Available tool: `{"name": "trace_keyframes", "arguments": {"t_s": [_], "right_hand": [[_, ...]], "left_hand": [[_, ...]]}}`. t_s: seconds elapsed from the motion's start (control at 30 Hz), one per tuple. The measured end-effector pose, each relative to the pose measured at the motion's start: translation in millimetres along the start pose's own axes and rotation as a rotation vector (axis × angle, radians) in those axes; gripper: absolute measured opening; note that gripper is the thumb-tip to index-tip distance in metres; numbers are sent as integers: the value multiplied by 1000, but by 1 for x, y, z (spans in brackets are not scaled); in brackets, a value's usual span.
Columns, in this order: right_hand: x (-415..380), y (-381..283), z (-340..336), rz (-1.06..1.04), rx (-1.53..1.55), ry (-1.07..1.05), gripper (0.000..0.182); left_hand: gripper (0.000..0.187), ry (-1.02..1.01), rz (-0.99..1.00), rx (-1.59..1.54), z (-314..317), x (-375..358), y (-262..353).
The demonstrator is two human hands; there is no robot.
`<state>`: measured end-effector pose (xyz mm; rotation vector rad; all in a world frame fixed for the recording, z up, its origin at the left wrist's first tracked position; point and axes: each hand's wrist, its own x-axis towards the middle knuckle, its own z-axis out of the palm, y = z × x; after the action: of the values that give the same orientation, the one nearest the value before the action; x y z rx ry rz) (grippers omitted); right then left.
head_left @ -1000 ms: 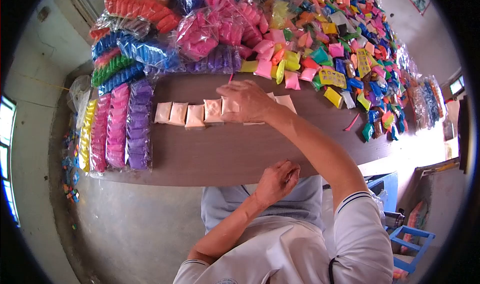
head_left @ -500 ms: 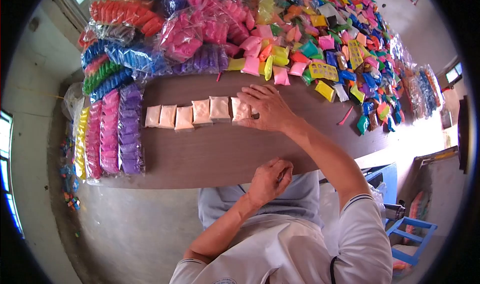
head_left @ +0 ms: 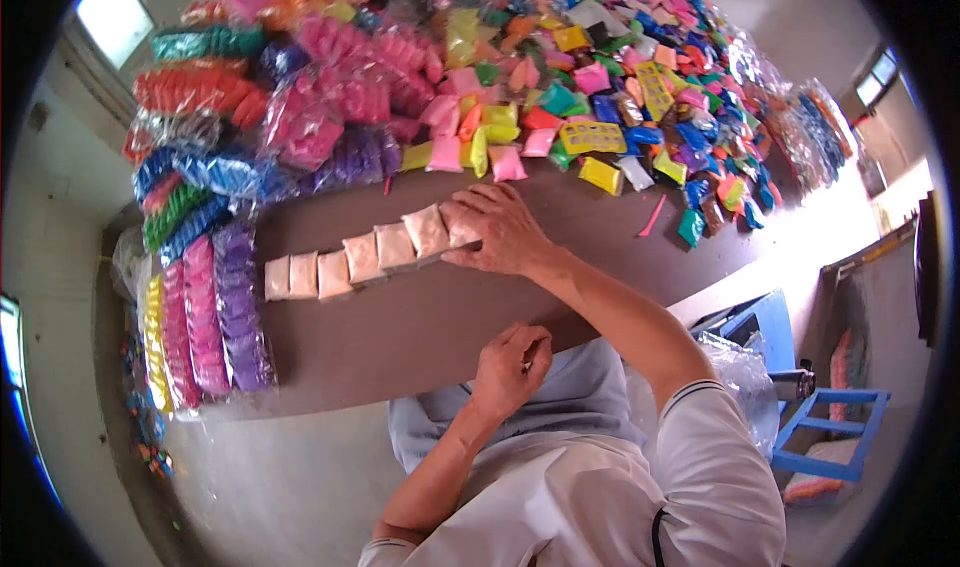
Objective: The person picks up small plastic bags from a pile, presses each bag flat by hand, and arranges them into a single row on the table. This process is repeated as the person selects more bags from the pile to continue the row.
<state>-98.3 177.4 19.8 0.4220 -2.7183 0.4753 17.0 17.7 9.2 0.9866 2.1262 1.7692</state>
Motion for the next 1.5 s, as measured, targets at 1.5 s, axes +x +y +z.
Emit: {"name": "trace_keyframes", "arguments": {"t_s": [1.5], "right_hand": [[-131,392,-222,647,-170,338,19]], "left_hand": [[29,131,-218,490,29,43,7]]}}
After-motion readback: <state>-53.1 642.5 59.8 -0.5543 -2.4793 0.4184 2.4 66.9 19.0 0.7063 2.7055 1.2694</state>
